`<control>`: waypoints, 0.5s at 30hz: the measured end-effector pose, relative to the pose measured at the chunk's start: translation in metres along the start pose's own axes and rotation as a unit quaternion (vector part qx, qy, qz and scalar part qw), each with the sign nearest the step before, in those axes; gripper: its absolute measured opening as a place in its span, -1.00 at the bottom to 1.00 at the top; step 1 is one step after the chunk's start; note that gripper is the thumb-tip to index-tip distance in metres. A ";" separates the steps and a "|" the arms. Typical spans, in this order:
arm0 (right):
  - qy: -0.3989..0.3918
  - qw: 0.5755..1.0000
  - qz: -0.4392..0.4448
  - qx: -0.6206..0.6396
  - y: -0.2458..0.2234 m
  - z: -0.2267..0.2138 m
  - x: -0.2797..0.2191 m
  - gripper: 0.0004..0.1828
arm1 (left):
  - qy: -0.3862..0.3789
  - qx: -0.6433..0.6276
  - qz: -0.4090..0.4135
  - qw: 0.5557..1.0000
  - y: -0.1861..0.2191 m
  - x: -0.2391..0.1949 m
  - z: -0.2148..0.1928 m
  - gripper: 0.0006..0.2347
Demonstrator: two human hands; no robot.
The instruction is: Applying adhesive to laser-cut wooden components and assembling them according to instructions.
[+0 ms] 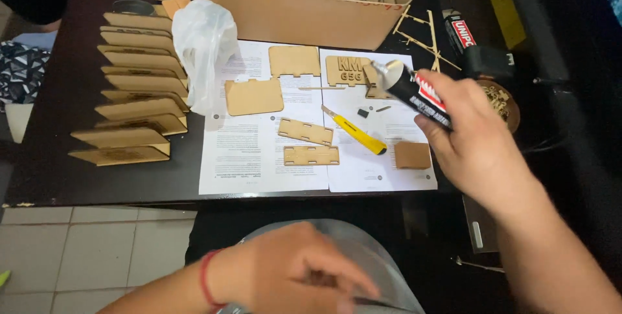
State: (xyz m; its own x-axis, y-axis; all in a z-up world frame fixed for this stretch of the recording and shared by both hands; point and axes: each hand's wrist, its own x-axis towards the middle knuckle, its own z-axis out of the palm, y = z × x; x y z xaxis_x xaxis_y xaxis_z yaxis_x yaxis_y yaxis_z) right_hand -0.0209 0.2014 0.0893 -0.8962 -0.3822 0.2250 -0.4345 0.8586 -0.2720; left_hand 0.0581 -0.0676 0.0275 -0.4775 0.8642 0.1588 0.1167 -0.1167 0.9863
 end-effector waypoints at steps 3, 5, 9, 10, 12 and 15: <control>-0.044 0.994 0.098 0.017 0.001 -0.009 0.004 -0.33 | 0.003 -0.001 -0.016 1.000 0.009 -0.010 -0.007 -0.78; 0.011 0.999 0.037 -0.001 0.003 -0.013 0.004 -0.37 | 0.079 0.002 -0.027 0.997 0.009 -0.011 -0.008 -0.77; 0.104 0.990 -0.060 -0.072 0.022 -0.018 0.005 -0.45 | 0.112 0.069 -0.040 0.990 -0.002 -0.002 -0.002 -0.78; 0.134 0.982 -0.078 -0.107 0.029 -0.021 0.005 -0.49 | 0.067 0.078 -0.068 0.992 -0.001 0.002 -0.003 -0.73; 0.165 0.971 -0.094 -0.144 0.040 -0.032 0.005 -0.53 | 0.021 0.086 -0.094 0.992 0.001 0.007 -0.004 -0.67; 0.177 0.950 -0.057 -0.252 0.055 -0.051 0.006 -0.58 | -0.038 0.143 -0.146 0.978 -0.006 0.008 -0.002 -0.62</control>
State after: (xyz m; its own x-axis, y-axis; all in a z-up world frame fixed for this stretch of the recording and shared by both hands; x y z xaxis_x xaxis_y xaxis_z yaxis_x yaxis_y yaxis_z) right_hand -0.0455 0.2641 0.1237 -0.7209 -0.4202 0.5511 -0.3483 0.9072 0.2360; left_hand 0.0522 -0.0612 0.0228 -0.4616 0.8757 -0.1416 0.2295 0.2721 0.9345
